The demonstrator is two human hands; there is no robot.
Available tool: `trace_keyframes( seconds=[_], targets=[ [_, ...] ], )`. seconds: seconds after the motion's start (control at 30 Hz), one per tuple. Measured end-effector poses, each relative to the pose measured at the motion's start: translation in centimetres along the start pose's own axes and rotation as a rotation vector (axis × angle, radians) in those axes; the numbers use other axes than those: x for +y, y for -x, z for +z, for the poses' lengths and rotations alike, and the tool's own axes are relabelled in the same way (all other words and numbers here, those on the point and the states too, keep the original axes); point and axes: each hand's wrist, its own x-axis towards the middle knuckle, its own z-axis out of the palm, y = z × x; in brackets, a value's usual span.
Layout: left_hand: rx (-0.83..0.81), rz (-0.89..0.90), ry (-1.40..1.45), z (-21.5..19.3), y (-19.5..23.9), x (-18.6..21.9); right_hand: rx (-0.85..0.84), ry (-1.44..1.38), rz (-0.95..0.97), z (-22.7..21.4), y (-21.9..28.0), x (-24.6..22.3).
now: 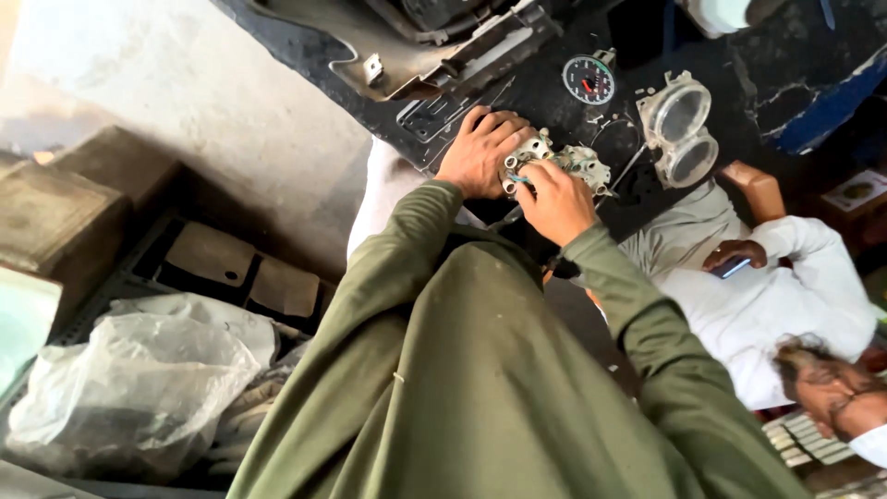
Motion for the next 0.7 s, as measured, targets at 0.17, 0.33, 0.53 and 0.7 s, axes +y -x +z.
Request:
trace_keyframes(
  seconds=[0.17, 0.33, 0.53, 0.7],
  targets=[
    [0.056, 0.037, 0.015, -0.2, -0.4, 1.0, 0.343, -0.076, 0.145, 1.2, 4.6, -0.3],
    [-0.011, -0.016, 0.001, -1.4, -0.9, 3.2, 0.481, -0.386, 0.525, 5.6, 7.7, 1.2],
    [0.035, 0.003, 0.037, -1.1, -0.1, 4.5, 0.580, -0.646, 0.445, 6.2, 8.8, 1.2],
    [0.054, 0.039, -0.024, -1.6, -0.2, 5.2, 0.567, -1.100, 0.605, 7.8, 9.9, 2.5]
  ],
)
